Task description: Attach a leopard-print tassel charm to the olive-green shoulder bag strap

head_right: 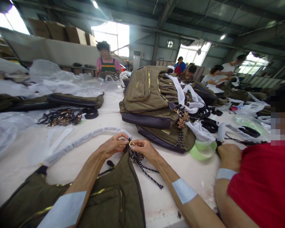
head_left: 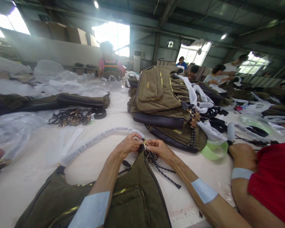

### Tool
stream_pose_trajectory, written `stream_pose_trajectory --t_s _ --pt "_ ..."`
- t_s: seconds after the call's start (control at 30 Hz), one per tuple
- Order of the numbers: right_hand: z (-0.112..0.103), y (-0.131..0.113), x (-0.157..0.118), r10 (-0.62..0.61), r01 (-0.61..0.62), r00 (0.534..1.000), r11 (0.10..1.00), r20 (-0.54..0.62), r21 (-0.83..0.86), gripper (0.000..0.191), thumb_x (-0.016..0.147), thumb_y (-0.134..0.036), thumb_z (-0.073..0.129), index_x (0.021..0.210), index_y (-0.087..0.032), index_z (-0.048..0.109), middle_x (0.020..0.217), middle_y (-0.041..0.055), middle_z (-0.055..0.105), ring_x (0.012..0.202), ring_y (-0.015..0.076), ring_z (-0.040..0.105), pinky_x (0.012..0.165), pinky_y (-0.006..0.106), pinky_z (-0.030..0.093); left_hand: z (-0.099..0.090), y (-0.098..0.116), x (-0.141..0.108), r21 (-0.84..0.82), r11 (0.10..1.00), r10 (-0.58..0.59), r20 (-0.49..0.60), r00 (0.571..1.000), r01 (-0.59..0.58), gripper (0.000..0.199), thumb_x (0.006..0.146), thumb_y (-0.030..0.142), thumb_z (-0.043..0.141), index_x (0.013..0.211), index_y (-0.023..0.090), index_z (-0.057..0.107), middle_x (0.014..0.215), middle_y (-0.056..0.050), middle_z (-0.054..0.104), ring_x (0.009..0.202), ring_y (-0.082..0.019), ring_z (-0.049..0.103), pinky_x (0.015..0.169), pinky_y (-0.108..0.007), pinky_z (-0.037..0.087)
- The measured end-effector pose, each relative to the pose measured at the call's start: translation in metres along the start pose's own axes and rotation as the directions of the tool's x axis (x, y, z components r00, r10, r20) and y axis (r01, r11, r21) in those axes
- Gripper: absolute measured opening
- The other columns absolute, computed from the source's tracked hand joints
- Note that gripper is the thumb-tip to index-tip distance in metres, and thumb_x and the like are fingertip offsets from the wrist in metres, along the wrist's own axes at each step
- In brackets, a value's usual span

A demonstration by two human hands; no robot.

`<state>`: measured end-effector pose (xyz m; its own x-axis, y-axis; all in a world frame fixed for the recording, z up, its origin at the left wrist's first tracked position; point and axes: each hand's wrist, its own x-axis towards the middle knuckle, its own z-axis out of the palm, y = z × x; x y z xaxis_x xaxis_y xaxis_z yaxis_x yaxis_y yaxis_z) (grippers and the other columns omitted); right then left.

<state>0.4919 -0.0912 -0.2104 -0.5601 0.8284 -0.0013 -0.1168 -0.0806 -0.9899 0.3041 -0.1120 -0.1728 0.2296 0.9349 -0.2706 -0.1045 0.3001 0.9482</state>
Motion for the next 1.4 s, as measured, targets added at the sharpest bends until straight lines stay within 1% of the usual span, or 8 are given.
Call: stream_pose_trajectory --t_s 0.2,0.37,0.8,1.0,1.1,1.2,1.3,1.4 --pt "0.002 0.005 0.005 -0.133 0.118 0.99 0.959 -0.04 -0.259 0.031 0.068 -0.033 0.071 0.093 -0.014 0.068 0.085 0.0036 0.067 0.074 0.0146 0.058 0.073 0.028 0.044 -0.003 -0.002 0.002 0.029 0.999 0.04 0.018 0.999 -0.041 0.03 0.057 0.029 0.076 0.076 0.015 0.057 0.067 0.001 0.06 0.061 -0.01 0.055 0.064 -0.024 0.042" --pt "0.004 0.003 0.002 -0.262 0.183 0.961 0.837 -0.084 -0.516 0.028 0.07 -0.03 0.067 0.093 -0.014 0.07 0.077 0.0026 0.059 0.07 0.0139 0.054 0.059 0.023 0.043 0.001 0.002 0.001 0.076 0.996 0.057 -0.049 0.997 -0.053 0.028 0.054 0.031 0.077 0.07 0.014 0.061 0.065 0.0 0.06 0.062 -0.011 0.054 0.064 -0.024 0.041" --pt "0.02 -0.01 -0.009 -0.456 0.232 0.889 0.536 -0.047 -0.812 0.015 0.072 -0.017 0.057 0.082 -0.014 0.068 0.066 0.0002 0.059 0.061 0.0113 0.051 0.058 0.022 0.037 0.006 0.0 0.002 0.248 0.968 0.052 -0.082 0.995 -0.031 0.026 0.06 0.037 0.069 0.071 0.013 0.068 0.067 -0.002 0.062 0.067 -0.013 0.052 0.068 -0.027 0.04" --pt "0.017 -0.006 -0.006 -0.456 0.22 0.883 0.609 -0.109 -0.762 0.017 0.07 -0.018 0.06 0.084 -0.014 0.068 0.069 0.0006 0.059 0.064 0.0123 0.052 0.059 0.023 0.037 0.009 0.0 0.003 0.227 0.974 0.032 -0.11 0.993 -0.006 0.024 0.06 0.036 0.068 0.068 0.014 0.067 0.062 -0.001 0.06 0.06 -0.013 0.052 0.064 -0.027 0.04" --pt "0.014 -0.001 -0.002 -0.348 0.191 0.922 0.788 -0.168 -0.586 0.024 0.068 -0.022 0.064 0.09 -0.015 0.068 0.07 -0.0001 0.059 0.064 0.012 0.052 0.059 0.023 0.038 0.007 0.0 0.002 0.218 0.976 0.03 -0.104 0.994 -0.006 0.023 0.06 0.035 0.068 0.069 0.014 0.067 0.063 -0.002 0.062 0.061 -0.013 0.053 0.064 -0.027 0.041" --pt "0.012 0.003 0.001 -0.164 0.116 0.97 0.96 -0.177 -0.255 0.032 0.063 -0.027 0.071 0.092 -0.015 0.067 0.073 -0.0003 0.063 0.063 0.0112 0.054 0.063 0.024 0.041 0.006 0.001 0.002 0.197 0.98 0.008 -0.116 0.993 0.015 0.023 0.058 0.033 0.069 0.069 0.013 0.068 0.063 -0.003 0.063 0.061 -0.013 0.054 0.065 -0.027 0.042" --pt "0.012 0.003 0.001 -0.057 0.05 0.982 0.998 -0.18 -0.038 0.034 0.06 -0.031 0.075 0.089 -0.015 0.067 0.079 0.0013 0.067 0.067 0.0114 0.057 0.068 0.025 0.043 0.006 0.001 0.002 0.178 0.984 -0.005 -0.112 0.994 0.025 0.022 0.056 0.032 0.069 0.067 0.013 0.067 0.061 -0.002 0.062 0.058 -0.013 0.054 0.065 -0.027 0.043" --pt "0.011 0.003 0.001 -0.021 0.011 0.977 0.999 -0.211 -0.046 0.032 0.061 -0.035 0.075 0.084 -0.014 0.068 0.077 0.0025 0.069 0.065 0.0117 0.058 0.066 0.025 0.043 0.005 0.0 0.003 0.167 0.986 -0.009 -0.108 0.994 0.027 0.023 0.054 0.032 0.07 0.067 0.013 0.066 0.062 -0.003 0.063 0.058 -0.013 0.054 0.065 -0.028 0.043"
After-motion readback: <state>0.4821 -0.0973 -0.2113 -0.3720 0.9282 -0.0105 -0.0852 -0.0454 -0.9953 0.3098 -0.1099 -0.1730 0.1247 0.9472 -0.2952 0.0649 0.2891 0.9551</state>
